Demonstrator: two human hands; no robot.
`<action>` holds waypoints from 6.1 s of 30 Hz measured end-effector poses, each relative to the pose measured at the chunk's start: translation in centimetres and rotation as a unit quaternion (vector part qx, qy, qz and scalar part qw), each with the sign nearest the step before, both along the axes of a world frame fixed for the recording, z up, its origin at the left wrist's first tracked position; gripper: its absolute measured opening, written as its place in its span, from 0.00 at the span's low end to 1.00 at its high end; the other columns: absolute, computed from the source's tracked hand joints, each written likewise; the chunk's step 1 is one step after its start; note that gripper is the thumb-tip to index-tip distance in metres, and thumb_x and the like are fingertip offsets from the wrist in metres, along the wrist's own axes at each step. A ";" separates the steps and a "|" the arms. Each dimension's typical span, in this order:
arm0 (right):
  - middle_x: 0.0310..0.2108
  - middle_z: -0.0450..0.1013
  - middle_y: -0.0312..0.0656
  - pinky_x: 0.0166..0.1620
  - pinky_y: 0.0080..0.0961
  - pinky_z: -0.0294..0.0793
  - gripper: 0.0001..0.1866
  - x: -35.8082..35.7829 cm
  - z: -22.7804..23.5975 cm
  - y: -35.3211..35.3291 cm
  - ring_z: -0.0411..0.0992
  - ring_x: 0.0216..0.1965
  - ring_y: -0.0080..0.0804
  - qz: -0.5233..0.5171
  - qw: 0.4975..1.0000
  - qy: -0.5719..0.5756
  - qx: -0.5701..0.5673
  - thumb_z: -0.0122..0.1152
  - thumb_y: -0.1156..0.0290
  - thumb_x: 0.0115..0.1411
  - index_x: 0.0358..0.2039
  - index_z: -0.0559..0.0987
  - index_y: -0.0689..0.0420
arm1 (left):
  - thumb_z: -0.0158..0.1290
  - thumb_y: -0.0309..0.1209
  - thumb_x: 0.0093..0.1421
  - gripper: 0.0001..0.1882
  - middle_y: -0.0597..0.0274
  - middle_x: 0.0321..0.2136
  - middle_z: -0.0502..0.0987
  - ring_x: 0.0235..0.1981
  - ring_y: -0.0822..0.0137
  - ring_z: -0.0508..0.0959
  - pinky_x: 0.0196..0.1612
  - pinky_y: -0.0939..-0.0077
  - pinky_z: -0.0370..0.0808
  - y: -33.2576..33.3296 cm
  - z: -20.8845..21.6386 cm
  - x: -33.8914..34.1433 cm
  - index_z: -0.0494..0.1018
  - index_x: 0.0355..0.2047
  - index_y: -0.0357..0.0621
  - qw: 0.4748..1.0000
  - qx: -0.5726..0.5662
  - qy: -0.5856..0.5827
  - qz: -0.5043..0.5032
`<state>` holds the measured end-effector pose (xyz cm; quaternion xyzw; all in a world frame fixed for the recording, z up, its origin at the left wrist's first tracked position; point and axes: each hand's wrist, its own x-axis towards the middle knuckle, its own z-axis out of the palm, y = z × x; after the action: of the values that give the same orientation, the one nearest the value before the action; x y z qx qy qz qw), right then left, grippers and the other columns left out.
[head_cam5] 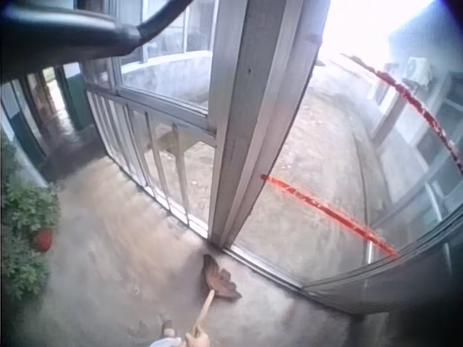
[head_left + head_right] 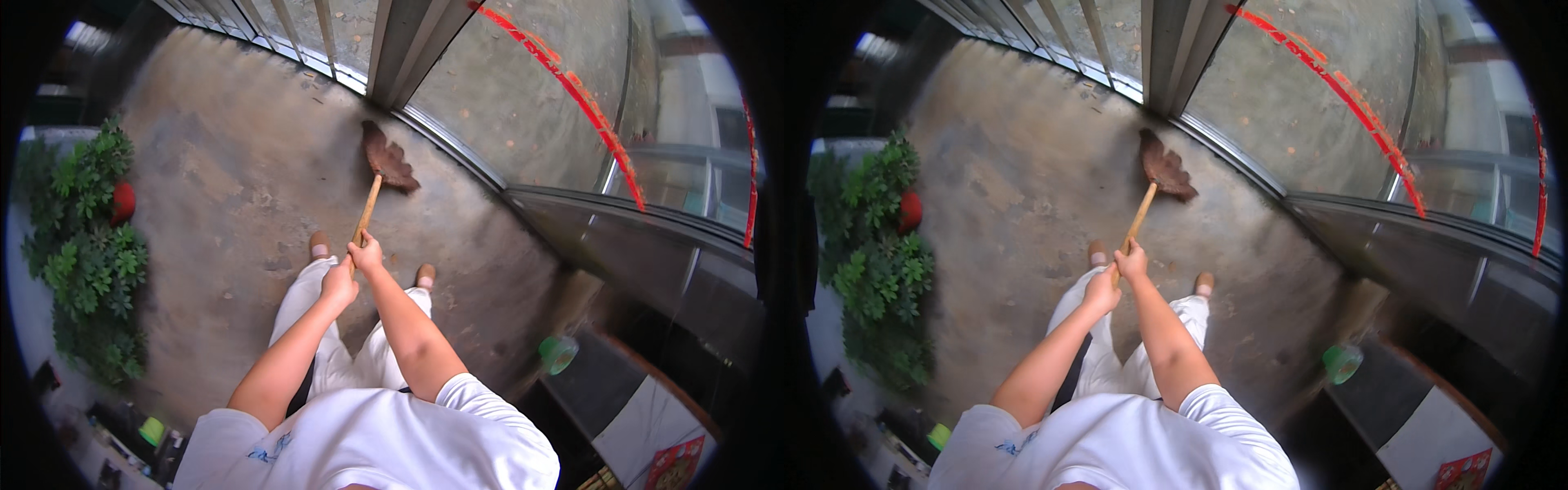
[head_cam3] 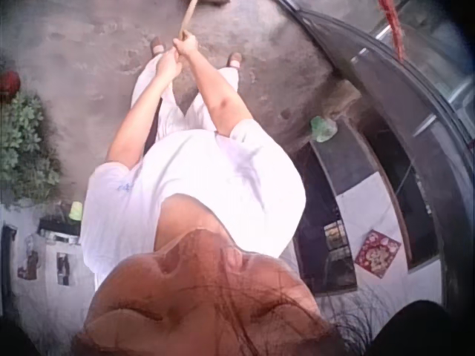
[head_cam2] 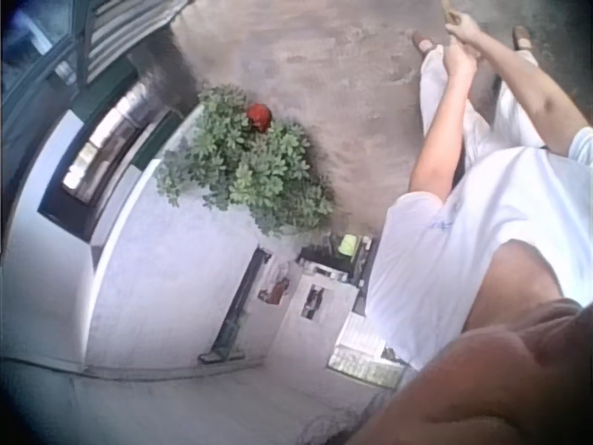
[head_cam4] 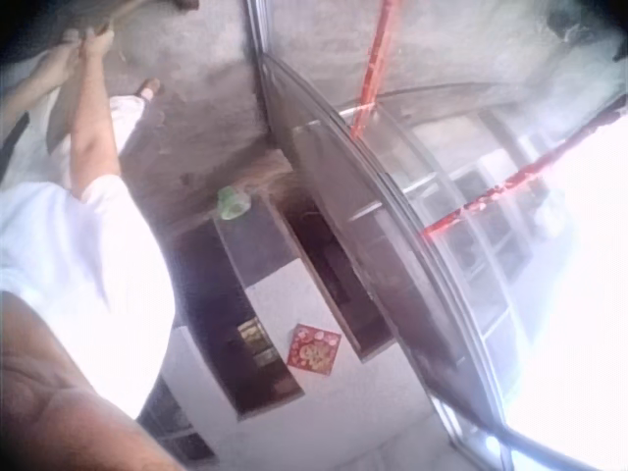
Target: The person sweeps a concrete floor with a traditional broom, moving debris toward a doorway. They briefly lift and reposition a small wooden chair to access the area underneath, then continue sweeping the room and an adjacent outdoor patio area.
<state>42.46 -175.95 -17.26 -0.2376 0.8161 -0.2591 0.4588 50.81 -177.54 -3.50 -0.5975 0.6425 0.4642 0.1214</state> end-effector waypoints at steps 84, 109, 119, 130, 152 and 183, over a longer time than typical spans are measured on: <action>0.39 0.72 0.55 0.44 0.32 0.70 0.37 41.1 9.9 24.1 0.71 0.41 0.45 -0.483 0.875 -0.011 0.015 0.61 0.65 0.41 0.54 0.62 0.61 | 0.46 0.20 0.45 0.30 0.40 0.29 0.74 0.32 0.43 0.74 0.35 0.53 0.71 17.6 7.2 36.8 0.53 0.52 0.32 0.805 0.000 0.038 -0.592; 0.41 0.71 0.57 0.45 0.30 0.69 0.38 48.3 10.5 25.1 0.71 0.42 0.44 -0.638 0.761 -0.092 -0.079 0.60 0.64 0.42 0.54 0.61 0.64 | 0.44 0.18 0.42 0.33 0.38 0.34 0.73 0.34 0.41 0.72 0.36 0.51 0.69 19.0 10.8 40.1 0.54 0.53 0.37 0.751 -0.016 -0.016 -0.660; 0.40 0.72 0.52 0.43 0.26 0.70 0.37 46.2 -0.5 51.1 0.72 0.41 0.35 -0.717 0.696 0.016 0.033 0.62 0.66 0.42 0.54 0.62 0.64 | 0.44 0.20 0.44 0.29 0.38 0.30 0.73 0.33 0.42 0.73 0.36 0.52 0.70 41.0 -2.0 36.4 0.57 0.51 0.38 0.696 0.061 0.083 -0.711; 0.39 0.72 0.55 0.44 0.29 0.70 0.38 51.9 6.6 47.8 0.72 0.42 0.41 -0.636 0.764 -0.106 -0.029 0.61 0.64 0.41 0.54 0.63 0.63 | 0.44 0.21 0.45 0.29 0.38 0.35 0.72 0.37 0.41 0.71 0.39 0.52 0.68 41.9 5.2 42.8 0.55 0.51 0.39 0.753 0.054 -0.035 -0.654; 0.38 0.73 0.52 0.44 0.30 0.71 0.34 59.2 4.6 49.8 0.72 0.40 0.42 -0.637 0.763 -0.110 -0.003 0.62 0.65 0.39 0.50 0.67 0.59 | 0.44 0.21 0.46 0.24 0.42 0.33 0.73 0.36 0.42 0.72 0.37 0.50 0.68 42.8 1.8 51.6 0.58 0.47 0.41 0.730 0.012 -0.024 -0.683; 0.41 0.71 0.55 0.48 0.30 0.69 0.37 67.4 -0.2 81.0 0.70 0.44 0.43 -0.758 0.647 -0.035 0.070 0.62 0.61 0.39 0.50 0.66 0.63 | 0.44 0.21 0.46 0.27 0.42 0.32 0.74 0.35 0.44 0.74 0.38 0.54 0.70 72.1 -2.0 55.3 0.59 0.51 0.43 0.633 0.095 0.027 -0.767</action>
<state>109.83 -94.90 -17.49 0.5060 0.7105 -0.4668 0.1456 106.06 -105.46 -5.54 0.1386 0.8247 0.2781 0.4726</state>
